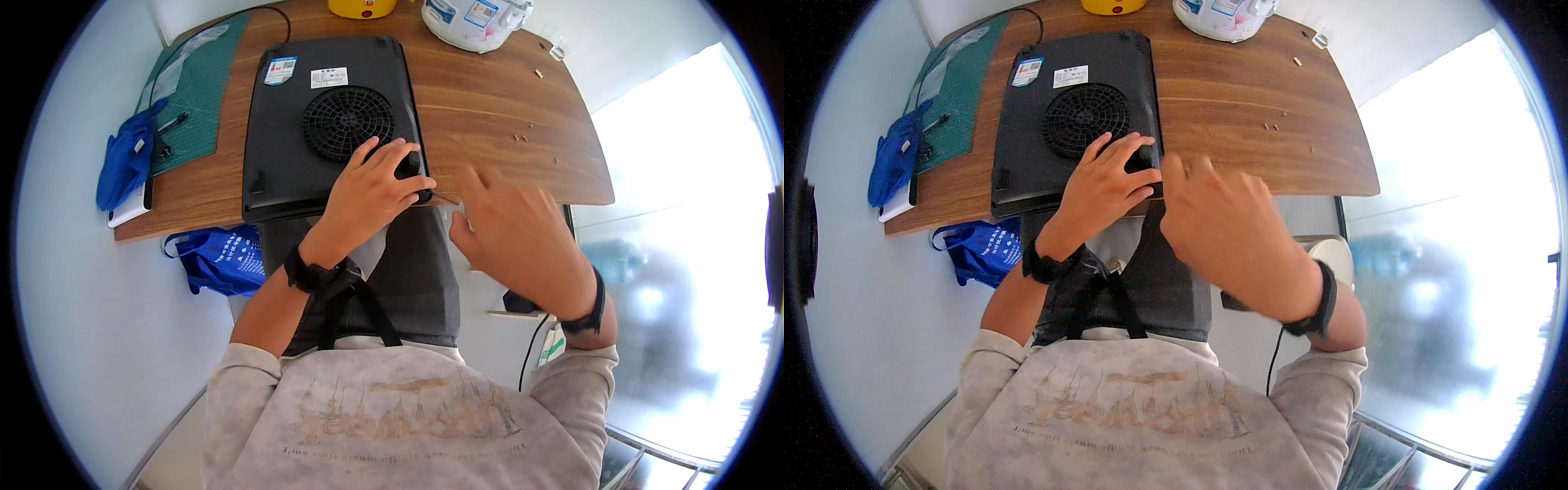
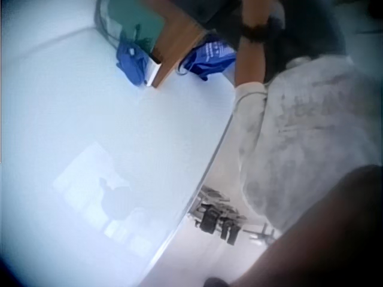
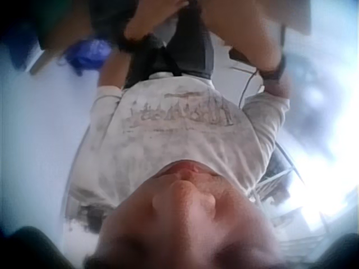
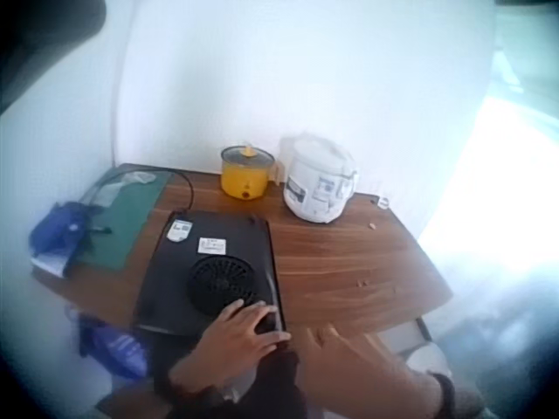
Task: The person uses a screwdriver to tighten screws on the control panel of a disassembled induction cooktop. They then reassemble the cooktop by placing the top cover back on and securing it with screws.
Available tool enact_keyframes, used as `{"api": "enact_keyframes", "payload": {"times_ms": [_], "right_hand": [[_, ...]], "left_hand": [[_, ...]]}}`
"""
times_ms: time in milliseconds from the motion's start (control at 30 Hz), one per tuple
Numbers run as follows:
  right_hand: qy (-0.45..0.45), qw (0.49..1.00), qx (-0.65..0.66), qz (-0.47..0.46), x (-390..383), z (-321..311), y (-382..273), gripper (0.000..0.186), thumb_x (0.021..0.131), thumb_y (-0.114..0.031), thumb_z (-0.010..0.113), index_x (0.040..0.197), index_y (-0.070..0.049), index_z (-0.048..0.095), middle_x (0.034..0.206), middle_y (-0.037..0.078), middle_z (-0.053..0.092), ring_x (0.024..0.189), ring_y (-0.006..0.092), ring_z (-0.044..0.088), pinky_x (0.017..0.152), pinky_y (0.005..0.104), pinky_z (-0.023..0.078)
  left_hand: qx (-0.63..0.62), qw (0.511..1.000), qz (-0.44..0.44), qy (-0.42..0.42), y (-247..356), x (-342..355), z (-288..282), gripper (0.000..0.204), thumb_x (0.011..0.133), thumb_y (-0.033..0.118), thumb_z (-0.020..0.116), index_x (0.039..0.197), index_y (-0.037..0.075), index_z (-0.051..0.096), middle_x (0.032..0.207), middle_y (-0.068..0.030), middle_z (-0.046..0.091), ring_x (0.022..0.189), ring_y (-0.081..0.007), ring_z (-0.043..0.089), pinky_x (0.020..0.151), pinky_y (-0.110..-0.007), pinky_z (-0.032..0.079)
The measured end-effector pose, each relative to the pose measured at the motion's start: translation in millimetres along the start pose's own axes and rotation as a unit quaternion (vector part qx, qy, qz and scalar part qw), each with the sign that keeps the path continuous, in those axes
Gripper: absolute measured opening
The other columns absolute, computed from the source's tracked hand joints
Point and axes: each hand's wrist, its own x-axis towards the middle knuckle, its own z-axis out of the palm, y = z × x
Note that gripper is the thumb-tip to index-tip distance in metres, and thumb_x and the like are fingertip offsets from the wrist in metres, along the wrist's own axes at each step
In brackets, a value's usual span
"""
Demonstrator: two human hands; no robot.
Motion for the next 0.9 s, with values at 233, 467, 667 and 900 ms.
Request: {"api": "enact_keyframes", "payload": {"times_ms": [233, 467, 667, 900], "right_hand": [[0.027, 0.976, 0.214, 0.038, 1.7, -19.8, 16.2, 0.026, 0.087, -0.008, 0.070, 0.107, -0.002, 0.055, 0.104, 0.014, 0.063, 0.085, 0.0357, 0.067, 0.068, 0.0436, 0.054], [0.148, 0.959, 0.239, 0.036, -8.2, 18.0, 19.6, 0.037, 0.093, -0.008, 0.068, 0.127, -0.005, 0.052, 0.113, 0.014, 0.062, 0.088, 0.0411, 0.067, 0.070, 0.0451, 0.056], [0.128, 0.967, 0.215, 0.043, -2.6, -1.2, 18.9, 0.040, 0.096, -0.012, 0.067, 0.131, -0.004, 0.051, 0.116, 0.018, 0.061, 0.093, 0.0438, 0.066, 0.075, 0.0468, 0.055], [0.056, 0.970, 0.223, 0.078, 11.0, -3.5, 22.3, 0.033, 0.097, -0.034, 0.070, 0.103, -0.004, 0.059, 0.073, 0.015, 0.067, 0.067, 0.0384, 0.067, 0.058, 0.0415, 0.053]], "left_hand": [[-0.014, 1.000, 0.004, 0.014, -0.9, -2.6, 2.2, 0.028, 0.092, 0.027, 0.073, 0.119, 0.032, 0.069, 0.141, -0.0048, 0.054, 0.138, -0.0244, 0.049, 0.119, -0.048, 0.032], [-0.013, 1.000, -0.002, 0.012, 1.4, -1.0, 1.3, 0.030, 0.092, 0.027, 0.074, 0.121, 0.031, 0.068, 0.140, -0.0044, 0.054, 0.137, -0.0242, 0.049, 0.119, -0.048, 0.032], [-0.008, 1.000, 0.001, 0.017, -1.3, -2.9, 3.0, 0.033, 0.092, 0.027, 0.074, 0.124, 0.030, 0.067, 0.141, -0.0044, 0.054, 0.138, -0.0235, 0.049, 0.119, -0.049, 0.032], [-0.009, 0.999, 0.006, 0.031, -1.8, -3.1, 0.5, 0.032, 0.089, 0.025, 0.076, 0.120, 0.028, 0.070, 0.135, -0.0057, 0.056, 0.136, -0.0231, 0.050, 0.118, -0.047, 0.034]]}}
